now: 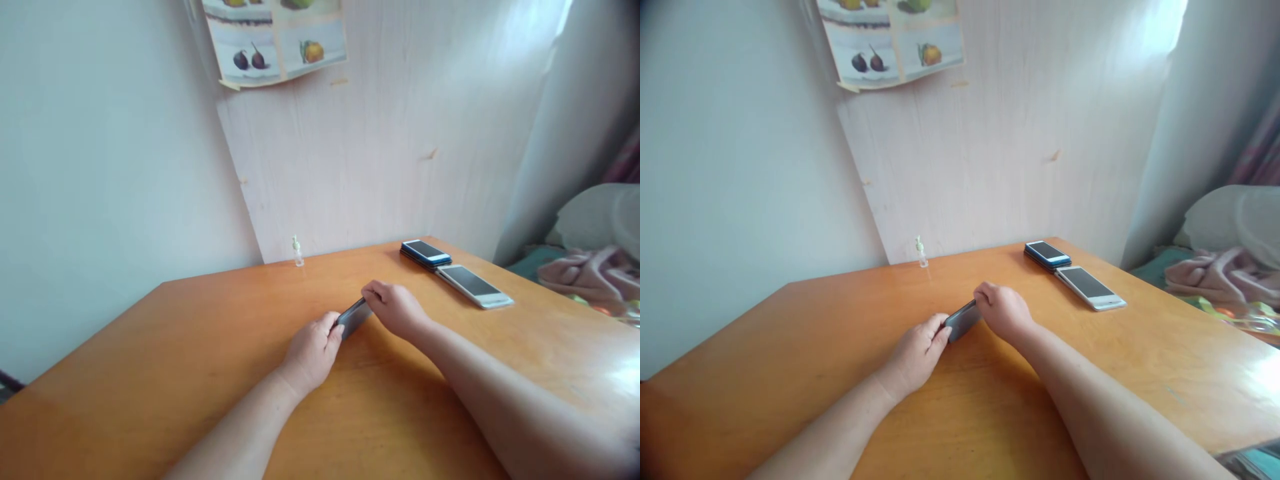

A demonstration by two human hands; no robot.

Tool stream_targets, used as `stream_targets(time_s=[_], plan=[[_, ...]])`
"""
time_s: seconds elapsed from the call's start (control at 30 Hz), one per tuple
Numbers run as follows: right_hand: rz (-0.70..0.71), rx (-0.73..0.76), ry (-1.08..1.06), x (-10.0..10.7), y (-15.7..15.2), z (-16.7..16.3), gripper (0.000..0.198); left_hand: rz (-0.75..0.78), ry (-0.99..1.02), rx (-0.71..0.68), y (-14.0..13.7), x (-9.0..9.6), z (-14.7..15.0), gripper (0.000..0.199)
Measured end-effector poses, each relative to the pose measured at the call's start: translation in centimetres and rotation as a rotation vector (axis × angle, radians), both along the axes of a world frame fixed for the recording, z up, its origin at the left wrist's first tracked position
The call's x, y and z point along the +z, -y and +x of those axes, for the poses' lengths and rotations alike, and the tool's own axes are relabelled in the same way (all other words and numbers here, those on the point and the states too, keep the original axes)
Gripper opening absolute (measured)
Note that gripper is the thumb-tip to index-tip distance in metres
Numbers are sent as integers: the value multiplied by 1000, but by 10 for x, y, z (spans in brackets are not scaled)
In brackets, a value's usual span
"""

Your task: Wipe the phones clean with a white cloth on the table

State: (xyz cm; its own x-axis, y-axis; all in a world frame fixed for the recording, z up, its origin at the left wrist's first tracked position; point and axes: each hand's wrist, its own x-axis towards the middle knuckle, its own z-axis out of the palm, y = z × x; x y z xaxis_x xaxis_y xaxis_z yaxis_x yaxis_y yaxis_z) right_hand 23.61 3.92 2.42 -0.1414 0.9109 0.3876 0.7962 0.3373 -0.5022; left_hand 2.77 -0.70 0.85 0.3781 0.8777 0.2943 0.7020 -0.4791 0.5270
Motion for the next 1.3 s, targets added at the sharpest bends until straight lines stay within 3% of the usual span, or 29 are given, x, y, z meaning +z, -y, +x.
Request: stream_targets(time_s=[0.1, 0.17, 0.33, 0.4, 0.6, 0.67, 0.77, 0.83, 1.0, 1.3], plan=[[0, 264, -27, -2, 14, -16, 23, -6, 68, -3, -1, -3, 0, 25], [-15, 333, -60, -5, 15, -18, 24, -18, 99, -6, -2, -5, -1, 25], [-32, 58, -122, -19, -12, 4, 26, -64, 160, -2, -5, -9, -2, 27], [-24, 28, -118, -23, -15, 5, 28, -93, 205, -5, -8, -11, -2, 27], [5, 466, -121, -22, 13, -28, 33, -158, 379, -35, -14, -16, -4, 25], [-9, 392, -127, -22, 8, -25, 33, -184, 390, -27, -16, -16, -5, 25], [-61, 94, -110, -25, -12, -7, 32, -236, 384, -6, -18, -17, -6, 27], [-90, -11, -76, -27, -23, 6, 29, -256, 401, -8, -20, -18, -7, 27], [-49, -10, -35, -29, -30, 11, 24, -312, 497, -10, -20, -18, -5, 29], [-137, 49, -44, -30, -24, 3, 23, -332, 619, 2, -19, -17, -3, 32]])
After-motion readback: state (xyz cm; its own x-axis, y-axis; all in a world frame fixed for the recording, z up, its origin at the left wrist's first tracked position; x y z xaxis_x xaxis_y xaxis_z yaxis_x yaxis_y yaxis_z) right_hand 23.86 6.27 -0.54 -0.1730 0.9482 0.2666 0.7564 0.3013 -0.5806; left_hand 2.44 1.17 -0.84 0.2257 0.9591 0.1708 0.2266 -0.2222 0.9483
